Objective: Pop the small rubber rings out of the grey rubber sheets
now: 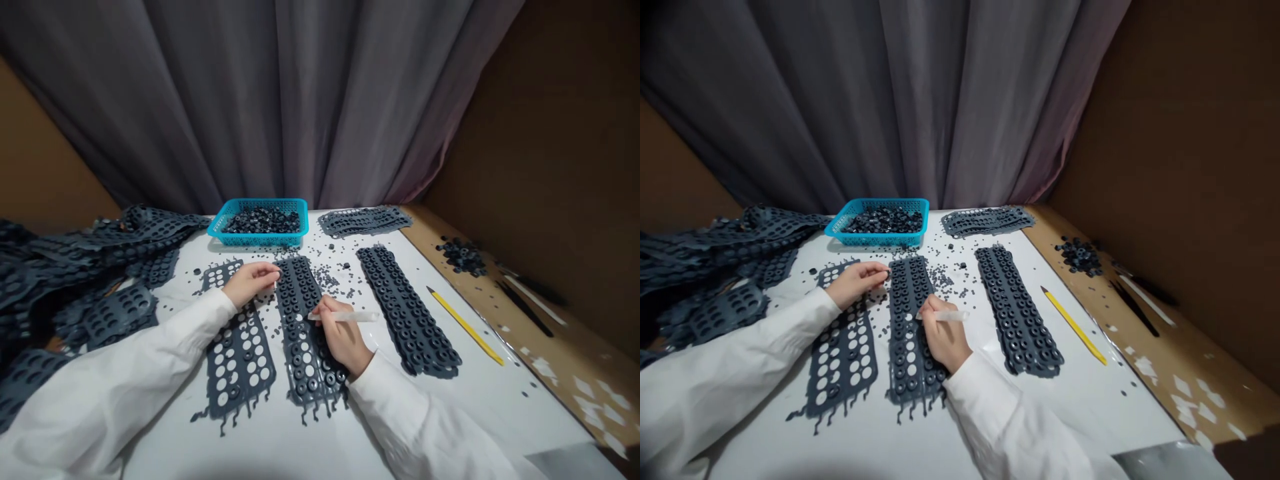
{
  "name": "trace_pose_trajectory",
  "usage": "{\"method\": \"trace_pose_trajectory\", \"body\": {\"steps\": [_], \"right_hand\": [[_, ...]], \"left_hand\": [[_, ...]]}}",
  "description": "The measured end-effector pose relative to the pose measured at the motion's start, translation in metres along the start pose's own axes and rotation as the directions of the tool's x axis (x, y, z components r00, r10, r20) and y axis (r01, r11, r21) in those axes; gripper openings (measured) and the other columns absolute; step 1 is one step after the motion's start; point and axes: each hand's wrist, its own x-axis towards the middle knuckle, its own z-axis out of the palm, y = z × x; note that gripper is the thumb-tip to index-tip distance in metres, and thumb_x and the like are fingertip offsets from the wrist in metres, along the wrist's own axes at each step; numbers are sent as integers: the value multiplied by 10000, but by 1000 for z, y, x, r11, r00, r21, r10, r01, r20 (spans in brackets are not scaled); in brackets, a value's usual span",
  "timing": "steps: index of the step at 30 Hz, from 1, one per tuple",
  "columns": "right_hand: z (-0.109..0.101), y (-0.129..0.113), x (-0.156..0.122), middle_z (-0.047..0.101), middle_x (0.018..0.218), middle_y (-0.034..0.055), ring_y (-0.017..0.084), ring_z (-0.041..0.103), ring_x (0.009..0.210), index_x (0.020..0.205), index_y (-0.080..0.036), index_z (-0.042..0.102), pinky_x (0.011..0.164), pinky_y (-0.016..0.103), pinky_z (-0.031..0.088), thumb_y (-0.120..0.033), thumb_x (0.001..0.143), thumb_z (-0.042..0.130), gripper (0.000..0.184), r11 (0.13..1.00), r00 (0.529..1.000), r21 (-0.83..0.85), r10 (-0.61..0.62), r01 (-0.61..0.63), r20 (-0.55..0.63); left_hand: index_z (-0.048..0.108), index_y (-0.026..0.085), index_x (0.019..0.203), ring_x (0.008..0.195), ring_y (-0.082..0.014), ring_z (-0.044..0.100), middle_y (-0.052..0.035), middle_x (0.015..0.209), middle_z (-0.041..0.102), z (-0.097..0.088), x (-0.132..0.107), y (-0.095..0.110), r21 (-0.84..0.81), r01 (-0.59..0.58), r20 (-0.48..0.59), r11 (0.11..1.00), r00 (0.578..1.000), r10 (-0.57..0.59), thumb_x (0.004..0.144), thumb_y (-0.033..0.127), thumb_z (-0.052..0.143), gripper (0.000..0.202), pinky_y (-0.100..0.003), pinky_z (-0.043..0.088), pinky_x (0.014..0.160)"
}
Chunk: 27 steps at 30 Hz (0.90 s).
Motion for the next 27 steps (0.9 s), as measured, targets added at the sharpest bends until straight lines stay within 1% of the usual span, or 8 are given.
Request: {"method": "trace_pose_trajectory", "body": {"steps": [2, 3, 5, 8, 14, 21, 24, 27], "right_hand": [[1, 1, 2, 552, 591, -8, 136, 528, 597, 677, -187, 540, 590, 245, 369, -232, 875, 349, 280, 999, 999, 44, 31, -30, -26], [2, 1, 3, 558, 595, -9, 136, 532, 600, 691, -187, 550, 595, 246, 375, -249, 880, 349, 283, 997, 998, 64, 44, -41, -45], [3, 3, 5, 566, 603, -9, 137, 532, 602, 708, -187, 560, 598, 248, 381, -273, 883, 356, 282, 993, 994, 99, 69, -61, -84], [4, 5, 8, 566, 603, -8, 141, 527, 595, 699, -189, 555, 584, 249, 384, -303, 882, 363, 290, 984, 987, 155, 107, -89, -117], [4, 9, 7, 565, 613, -9, 146, 536, 618, 721, -190, 561, 586, 248, 387, -335, 891, 359, 301, 983, 987, 158, 116, -98, -107], [5, 10, 7, 573, 620, -10, 146, 542, 623, 734, -192, 565, 588, 247, 389, -328, 897, 352, 300, 986, 989, 137, 110, -96, -95], [4, 9, 7, 571, 618, -11, 146, 540, 620, 730, -195, 564, 589, 249, 389, -323, 895, 354, 296, 988, 990, 123, 109, -98, -90], [4, 7, 7, 572, 615, -10, 145, 539, 612, 727, -195, 566, 588, 252, 389, -321, 890, 361, 292, 989, 990, 114, 105, -95, -89]], "left_hand": [[597, 130, 893, 539, -70, 500, -1, 701, 593, 2, -6, -1, -212, 191, 90, 958, 980, -175, 666, 302, 692, 301, -192, 406, 523], [599, 133, 922, 535, -59, 497, -9, 725, 600, 5, -9, -2, -298, 262, 141, 918, 963, -229, 664, 282, 701, 314, -177, 397, 508], [602, 141, 951, 535, -44, 498, -16, 745, 602, 12, -16, -3, -424, 348, 222, 836, 935, -277, 686, 245, 694, 300, -150, 384, 489], [615, 137, 921, 540, -38, 506, -15, 719, 590, 21, -24, -3, -512, 402, 282, 759, 914, -293, 739, 227, 656, 207, -128, 385, 483], [616, 115, 864, 508, -38, 494, -13, 662, 573, 29, -28, -1, -566, 437, 331, 699, 897, -292, 813, 230, 576, 131, -129, 393, 479], [609, 106, 825, 475, -49, 495, -33, 647, 590, 31, -31, 0, -563, 501, 349, 658, 865, -361, 884, 302, 453, 257, -149, 395, 460], [603, 115, 838, 475, -52, 510, -40, 656, 612, 29, -31, -2, -527, 497, 359, 689, 865, -350, 874, 332, 464, 261, -154, 399, 466], [592, 128, 869, 497, -65, 534, -48, 699, 640, 26, -31, -2, -407, 441, 349, 800, 884, -310, 801, 343, 561, 228, -170, 405, 478]]}}
